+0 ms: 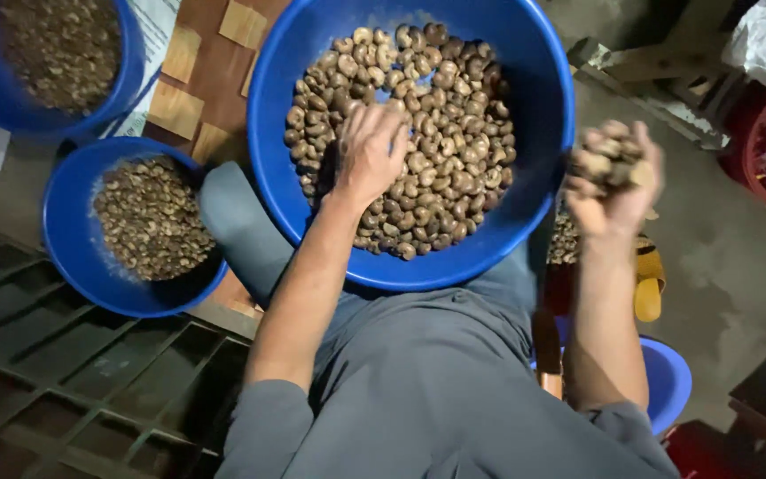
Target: The person sits with a large blue basin of cashew nuts on their lap and repeatedly scoops, lifts, and drops the nuts within the basin. They occasionally transfer small handfuls to a nearby red basket. The action is continuous and repetitive throughout the clip.
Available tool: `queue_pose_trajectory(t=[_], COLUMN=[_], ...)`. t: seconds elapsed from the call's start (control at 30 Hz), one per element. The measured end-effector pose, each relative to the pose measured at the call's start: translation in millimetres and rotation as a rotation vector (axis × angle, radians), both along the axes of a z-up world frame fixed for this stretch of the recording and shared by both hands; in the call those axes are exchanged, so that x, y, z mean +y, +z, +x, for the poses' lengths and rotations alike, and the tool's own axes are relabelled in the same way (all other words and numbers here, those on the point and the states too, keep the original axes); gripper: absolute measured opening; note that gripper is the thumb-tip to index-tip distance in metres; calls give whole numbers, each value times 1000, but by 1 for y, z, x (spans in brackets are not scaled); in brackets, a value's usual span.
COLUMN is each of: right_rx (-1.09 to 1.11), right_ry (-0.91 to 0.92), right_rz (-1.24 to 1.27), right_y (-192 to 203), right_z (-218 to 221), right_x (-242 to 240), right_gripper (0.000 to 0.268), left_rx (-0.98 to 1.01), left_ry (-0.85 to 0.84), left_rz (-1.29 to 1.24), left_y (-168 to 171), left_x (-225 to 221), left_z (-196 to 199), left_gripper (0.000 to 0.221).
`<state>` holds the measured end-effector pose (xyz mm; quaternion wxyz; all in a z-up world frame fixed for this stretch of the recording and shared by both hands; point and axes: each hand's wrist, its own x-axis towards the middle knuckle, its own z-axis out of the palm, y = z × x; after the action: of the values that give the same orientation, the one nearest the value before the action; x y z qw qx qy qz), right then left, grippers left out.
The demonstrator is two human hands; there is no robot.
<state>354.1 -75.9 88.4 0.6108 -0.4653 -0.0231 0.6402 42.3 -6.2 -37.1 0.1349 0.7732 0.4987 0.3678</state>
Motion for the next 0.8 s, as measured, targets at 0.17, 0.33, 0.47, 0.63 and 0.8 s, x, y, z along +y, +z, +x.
queue_pose_trajectory(t=[0.17, 0.33, 0.47, 0.63, 0.8], right_rx=[86, 194, 356, 231, 148], right_ry=[-224, -376, -487, -449, -454], right_rz=[19, -154, -177, -263, -398], right_y=[-54, -158, -229, -238, -252], right_z=[69, 107, 125, 121, 134], right_x=[-63, -120, -159, -173, -186], right_gripper=[28, 14, 22, 34, 30], left_rx=[463, 674, 651, 533, 581], left_ry=[-453, -365, -101, -3, -163], left_rz=[-527, -514, -432, -187, -225], left_y=[23, 20, -9, -14, -18], left_x=[-11, -5, -2, -1, 1], left_z=[32, 32, 18, 16, 29], left_gripper=[57, 70, 70, 55, 60])
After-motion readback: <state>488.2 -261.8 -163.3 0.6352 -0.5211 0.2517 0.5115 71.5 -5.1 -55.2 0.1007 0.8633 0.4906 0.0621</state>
